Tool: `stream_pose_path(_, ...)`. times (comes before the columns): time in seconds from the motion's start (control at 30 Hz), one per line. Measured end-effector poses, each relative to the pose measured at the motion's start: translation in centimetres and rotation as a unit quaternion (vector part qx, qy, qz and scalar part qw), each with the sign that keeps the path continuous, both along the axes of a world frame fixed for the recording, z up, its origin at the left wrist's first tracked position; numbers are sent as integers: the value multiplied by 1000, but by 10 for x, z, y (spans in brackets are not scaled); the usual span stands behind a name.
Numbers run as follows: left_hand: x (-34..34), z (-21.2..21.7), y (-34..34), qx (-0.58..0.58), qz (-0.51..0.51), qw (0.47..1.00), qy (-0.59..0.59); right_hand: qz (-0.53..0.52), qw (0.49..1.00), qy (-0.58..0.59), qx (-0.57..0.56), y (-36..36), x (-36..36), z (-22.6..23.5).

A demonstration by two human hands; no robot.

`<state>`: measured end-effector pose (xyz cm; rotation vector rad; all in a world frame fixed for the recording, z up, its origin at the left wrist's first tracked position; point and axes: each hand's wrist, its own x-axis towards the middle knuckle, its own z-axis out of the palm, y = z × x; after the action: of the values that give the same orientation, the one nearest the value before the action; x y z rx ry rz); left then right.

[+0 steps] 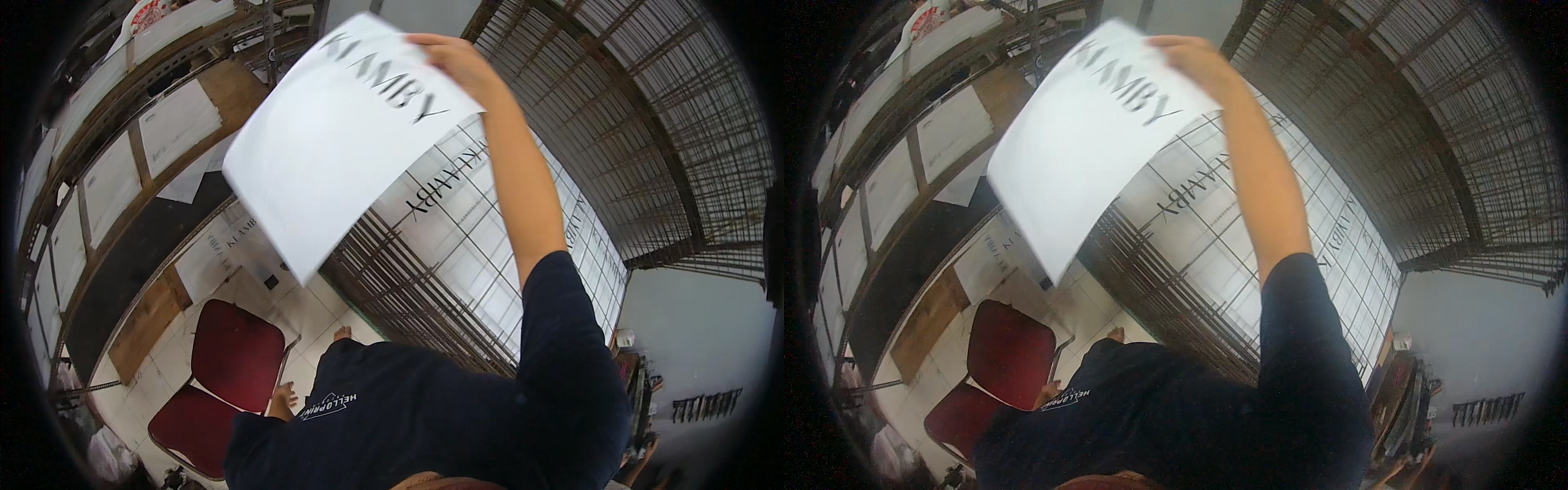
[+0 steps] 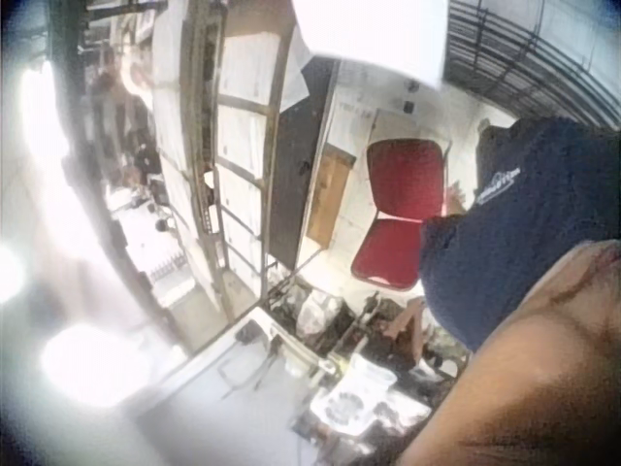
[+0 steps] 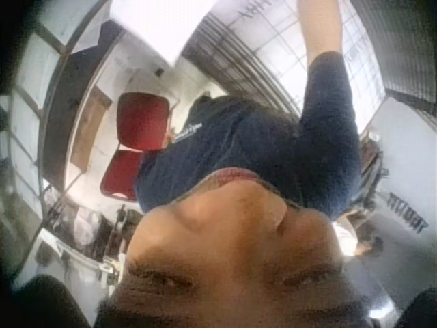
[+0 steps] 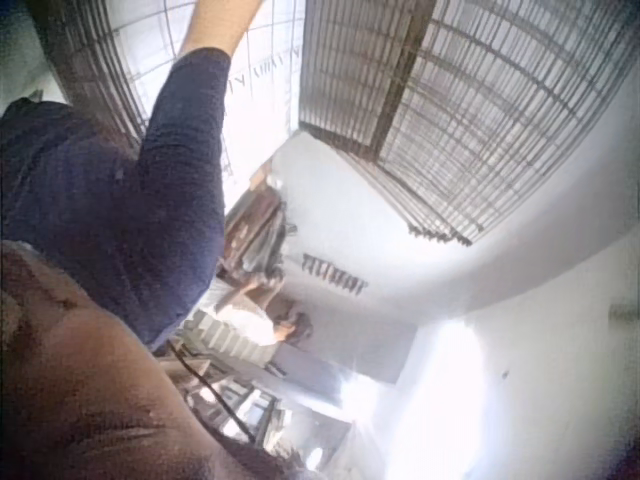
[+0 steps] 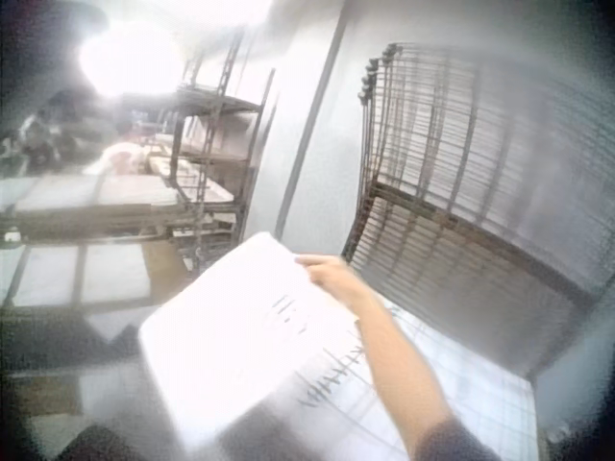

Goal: The person repeatedly picks up white printed sheets from a table and places them onto a metal drying rack. The sheets are handled one at a time and stacked in a neat pile on the rack.

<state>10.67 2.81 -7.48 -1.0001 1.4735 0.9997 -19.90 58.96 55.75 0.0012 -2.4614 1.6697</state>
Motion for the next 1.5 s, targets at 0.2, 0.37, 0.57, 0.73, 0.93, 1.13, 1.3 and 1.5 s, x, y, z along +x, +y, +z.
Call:
stream_pose_path(0.2, -23, 29, -6, 51, 73, 995, 34, -149, 956, 93, -236, 185, 7, -72)
stream_pose_path(0.37, -86, 40, 15, 19, 101, 987, 125, -294, 895, 160, -295, 255, 39, -139)
stream_pose_path(0.57, -117, 65, 48, 45, 52, 989, 128, -395, 862, 108, -298, 271, 74, -179)
stream_pose_path(0.73, -124, 74, 58, 18, 6, 992, 126, -431, 866, 89, -238, 273, 94, -183)
stream_pose_path(0.93, -127, 95, 65, 18, -70, 991, 109, -458, 873, 62, -159, 276, 104, -186)
stream_pose_path(1.13, -134, 80, 69, 57, -98, 983, 144, -478, 864, 47, -152, 287, 106, -189)
stream_pose_path(1.3, -142, 95, 78, 50, -108, 981, 153, -490, 857, 47, -152, 274, 105, -188)
stream_pose_path(1.5, -151, 91, 81, 41, -116, 980, 158, -493, 857, 44, -144, 285, 104, -188)
